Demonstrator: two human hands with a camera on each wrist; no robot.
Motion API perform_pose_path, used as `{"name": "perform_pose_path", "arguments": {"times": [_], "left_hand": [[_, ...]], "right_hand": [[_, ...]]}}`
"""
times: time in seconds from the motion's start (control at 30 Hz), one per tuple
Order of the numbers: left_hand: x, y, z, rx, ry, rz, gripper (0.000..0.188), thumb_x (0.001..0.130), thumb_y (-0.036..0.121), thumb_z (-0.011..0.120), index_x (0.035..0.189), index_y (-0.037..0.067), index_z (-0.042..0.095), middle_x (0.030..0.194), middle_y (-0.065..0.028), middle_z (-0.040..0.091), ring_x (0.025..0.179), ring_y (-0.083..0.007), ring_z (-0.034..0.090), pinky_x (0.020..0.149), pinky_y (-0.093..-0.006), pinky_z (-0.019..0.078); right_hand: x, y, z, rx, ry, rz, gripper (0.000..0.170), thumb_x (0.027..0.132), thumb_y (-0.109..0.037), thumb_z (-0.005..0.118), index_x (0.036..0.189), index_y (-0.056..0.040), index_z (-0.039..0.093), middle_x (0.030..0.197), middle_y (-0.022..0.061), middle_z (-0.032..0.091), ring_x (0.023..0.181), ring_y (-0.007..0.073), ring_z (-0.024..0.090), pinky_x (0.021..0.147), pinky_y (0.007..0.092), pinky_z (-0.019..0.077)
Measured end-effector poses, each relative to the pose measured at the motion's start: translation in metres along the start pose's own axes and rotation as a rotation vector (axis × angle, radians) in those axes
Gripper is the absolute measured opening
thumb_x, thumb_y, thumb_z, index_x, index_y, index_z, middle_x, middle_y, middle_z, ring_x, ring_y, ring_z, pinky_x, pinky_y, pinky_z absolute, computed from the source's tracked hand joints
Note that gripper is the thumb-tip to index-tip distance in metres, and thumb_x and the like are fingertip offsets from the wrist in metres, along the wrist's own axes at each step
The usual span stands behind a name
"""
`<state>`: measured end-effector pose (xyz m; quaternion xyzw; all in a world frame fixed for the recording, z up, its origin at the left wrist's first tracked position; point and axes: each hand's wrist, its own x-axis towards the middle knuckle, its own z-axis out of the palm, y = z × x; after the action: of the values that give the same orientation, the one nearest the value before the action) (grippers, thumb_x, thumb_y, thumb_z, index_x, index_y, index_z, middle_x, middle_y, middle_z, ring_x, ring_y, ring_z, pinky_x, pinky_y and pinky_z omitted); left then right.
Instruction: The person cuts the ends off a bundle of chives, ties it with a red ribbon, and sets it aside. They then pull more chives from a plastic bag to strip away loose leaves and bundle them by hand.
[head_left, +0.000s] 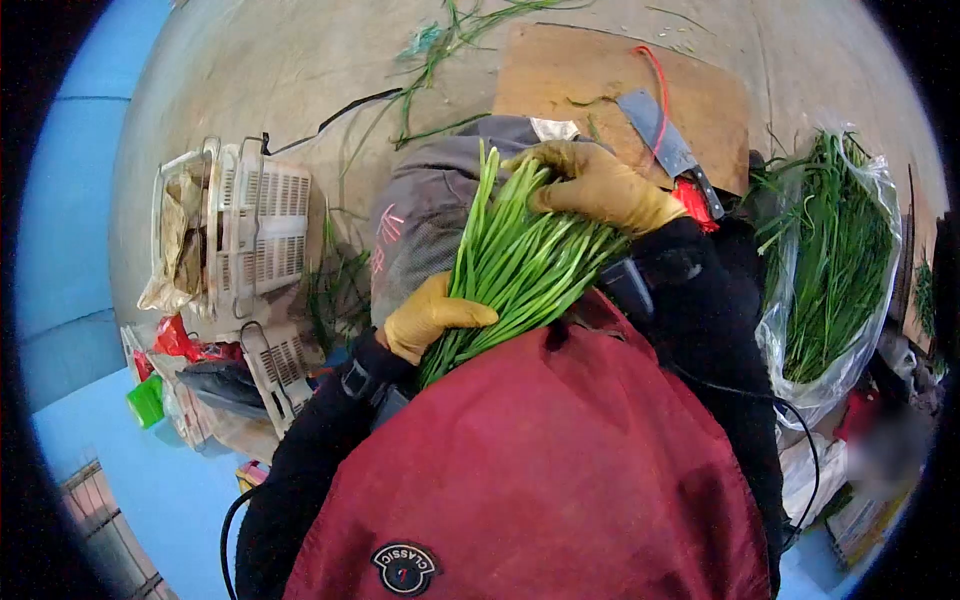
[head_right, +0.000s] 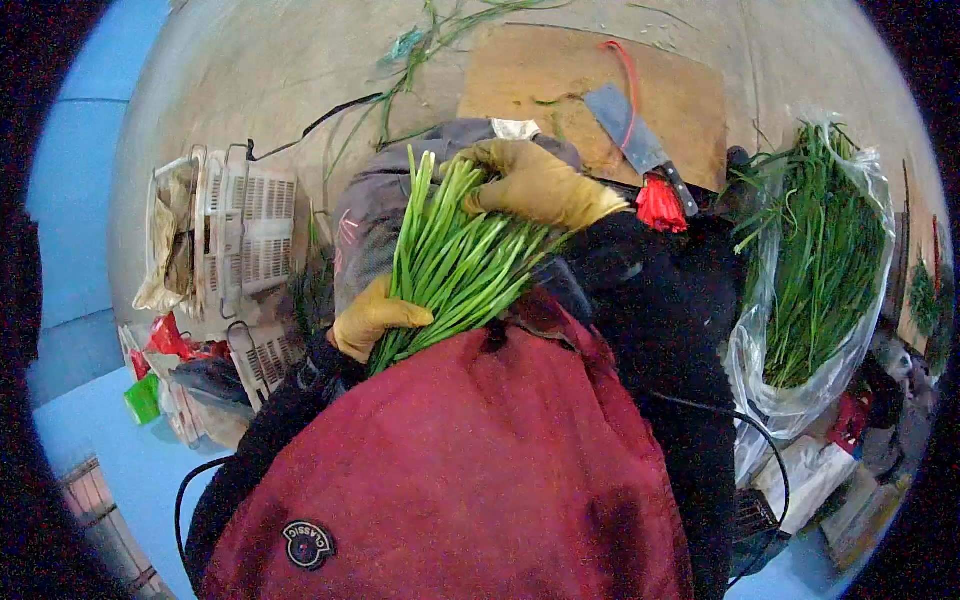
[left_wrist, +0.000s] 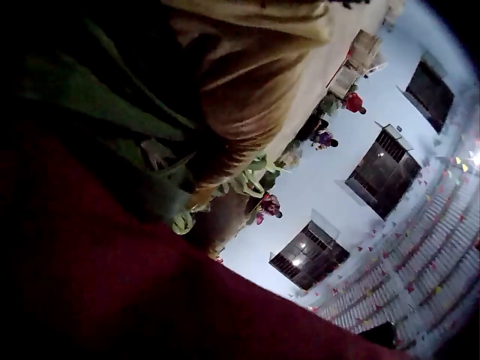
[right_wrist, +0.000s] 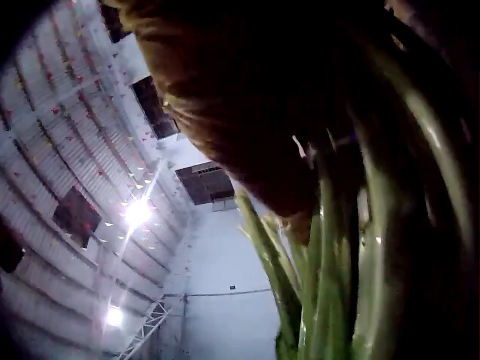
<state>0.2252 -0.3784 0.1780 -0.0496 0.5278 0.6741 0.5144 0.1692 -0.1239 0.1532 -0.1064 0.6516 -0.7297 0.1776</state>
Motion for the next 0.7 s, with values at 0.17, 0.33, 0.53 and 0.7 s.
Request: {"name": "perform_pose_path", "arguments": {"times": [0.17, 0.33, 0.53, 0.7], "left_hand": [[-0.008, -0.007, -0.007, -0.046, 0.057, 0.032, 0.046, 0.076, 0.002, 0.065, 0.121, -0.002, 0.055, 0.111, -0.0061, 0.063, 0.098, -0.0127, 0.059, 0.088, -0.0253, 0.0445], [-0.010, -0.019, -0.030, -0.048, 0.034, 0.083, 0.045, 0.077, 0.004, 0.064, 0.121, -0.001, 0.055, 0.109, -0.0068, 0.064, 0.096, -0.0133, 0.060, 0.087, -0.0266, 0.0455], [-0.006, -0.022, -0.033, -0.143, -0.025, 0.050, 0.049, 0.077, 0.007, 0.064, 0.124, 0.000, 0.053, 0.112, -0.0072, 0.063, 0.098, -0.0146, 0.060, 0.088, -0.0284, 0.0459], [-0.010, -0.018, -0.020, -0.204, -0.019, 0.027, 0.055, 0.077, 0.010, 0.064, 0.129, 0.001, 0.048, 0.118, -0.0075, 0.060, 0.105, -0.0157, 0.057, 0.092, -0.0304, 0.0444]], "right_hand": [[-0.001, 0.043, -0.069, 0.032, 0.226, 0.194, 0.022, 0.080, -0.006, 0.061, 0.101, -0.0021, 0.064, 0.087, 0.0025, 0.065, 0.073, 0.0131, 0.060, 0.065, 0.0257, 0.0487], [-0.049, 0.052, -0.038, -0.205, -0.065, 0.520, 0.024, 0.080, -0.008, 0.064, 0.104, -0.0027, 0.063, 0.086, 0.0023, 0.067, 0.075, 0.0110, 0.060, 0.067, 0.0251, 0.0488], [-0.107, 0.067, -0.049, 0.005, -0.019, 0.621, 0.032, 0.078, -0.011, 0.067, 0.108, 0.0008, 0.062, 0.084, 0.0036, 0.067, 0.071, 0.0110, 0.059, 0.065, 0.0247, 0.0474], [-0.120, 0.026, -0.028, 0.097, -0.162, 0.579, 0.040, 0.080, -0.019, 0.067, 0.115, 0.0001, 0.061, 0.082, -0.0015, 0.061, 0.065, 0.0073, 0.052, 0.058, 0.0223, 0.0435]]}}
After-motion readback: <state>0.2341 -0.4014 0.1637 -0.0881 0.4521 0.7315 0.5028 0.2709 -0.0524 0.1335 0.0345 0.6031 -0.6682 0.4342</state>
